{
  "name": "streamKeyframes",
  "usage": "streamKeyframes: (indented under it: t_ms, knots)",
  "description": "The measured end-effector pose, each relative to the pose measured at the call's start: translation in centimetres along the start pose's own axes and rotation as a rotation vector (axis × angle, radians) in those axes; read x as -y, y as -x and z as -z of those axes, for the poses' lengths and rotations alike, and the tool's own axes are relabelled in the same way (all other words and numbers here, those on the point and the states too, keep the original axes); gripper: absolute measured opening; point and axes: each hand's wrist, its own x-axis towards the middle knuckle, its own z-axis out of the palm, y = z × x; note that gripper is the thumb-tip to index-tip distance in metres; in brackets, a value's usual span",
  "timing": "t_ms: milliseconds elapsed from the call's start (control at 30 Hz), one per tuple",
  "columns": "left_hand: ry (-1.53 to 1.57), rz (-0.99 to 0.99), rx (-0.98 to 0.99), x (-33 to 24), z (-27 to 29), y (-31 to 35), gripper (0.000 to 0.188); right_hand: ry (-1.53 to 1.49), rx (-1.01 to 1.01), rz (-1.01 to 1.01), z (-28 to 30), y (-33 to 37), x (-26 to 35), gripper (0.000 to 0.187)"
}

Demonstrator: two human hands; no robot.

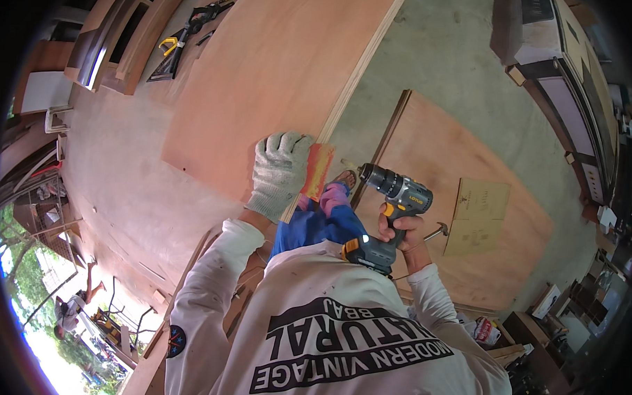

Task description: The person takes a heat gun from a storage rack, plugs it into an outlet, and uses it to heat a red component while holding it by hand on a wooden board. Then, the person uses a cordless drill to drive a screw into the component on the board.

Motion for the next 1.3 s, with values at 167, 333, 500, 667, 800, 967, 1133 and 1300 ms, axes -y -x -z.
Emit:
streamKeyframes:
  t_ms: [167,333,500,667,800,967,1133,1300]
  knots:
    - [0.004,0.016,0.013,-0.2,0.3,-0.3,0.035,0.073,0.072,-0.111,-2.1,-0.6,0.4,0.051]
    - [0.018,0.018,0.021,-0.1,0.0,0.1,0.03,0.082,0.097,-0.105,-1.1,-0.8,-0.6,0.05]
    - [0.015,0.006,-0.009,0.2,-0.1,0.1,0.036,0.075,0.074,-0.021,-1.4,-0.7,-1.0,0.047]
    - [-0.007,0.019,0.006,-0.3,0.0,0.0,0.031,0.079,0.035,-0.037,-2.1,-0.7,-0.9,0.047]
    - [0.003,-0.004,-0.004,0.2,0.1,0.1,0.036,0.051,0.019,0.021,-2.2,-0.8,-0.4,0.047]
    - [0.002,0.024,0.037,-0.1,0.5,0.0,0.033,0.095,0.01,0.002,-2.7,-1.0,-1.4,0.046]
    - [-0.008,0.006,0.024,-0.2,0.6,0.2,0.035,0.077,0.056,-0.016,-1.7,-1.2,-0.6,0.048]
    - [0.0,0.035,0.0,0.0,0.2,0.3,0.037,0.196,-0.053,-0.022,-2.6,0.2,-1.7,0.049]
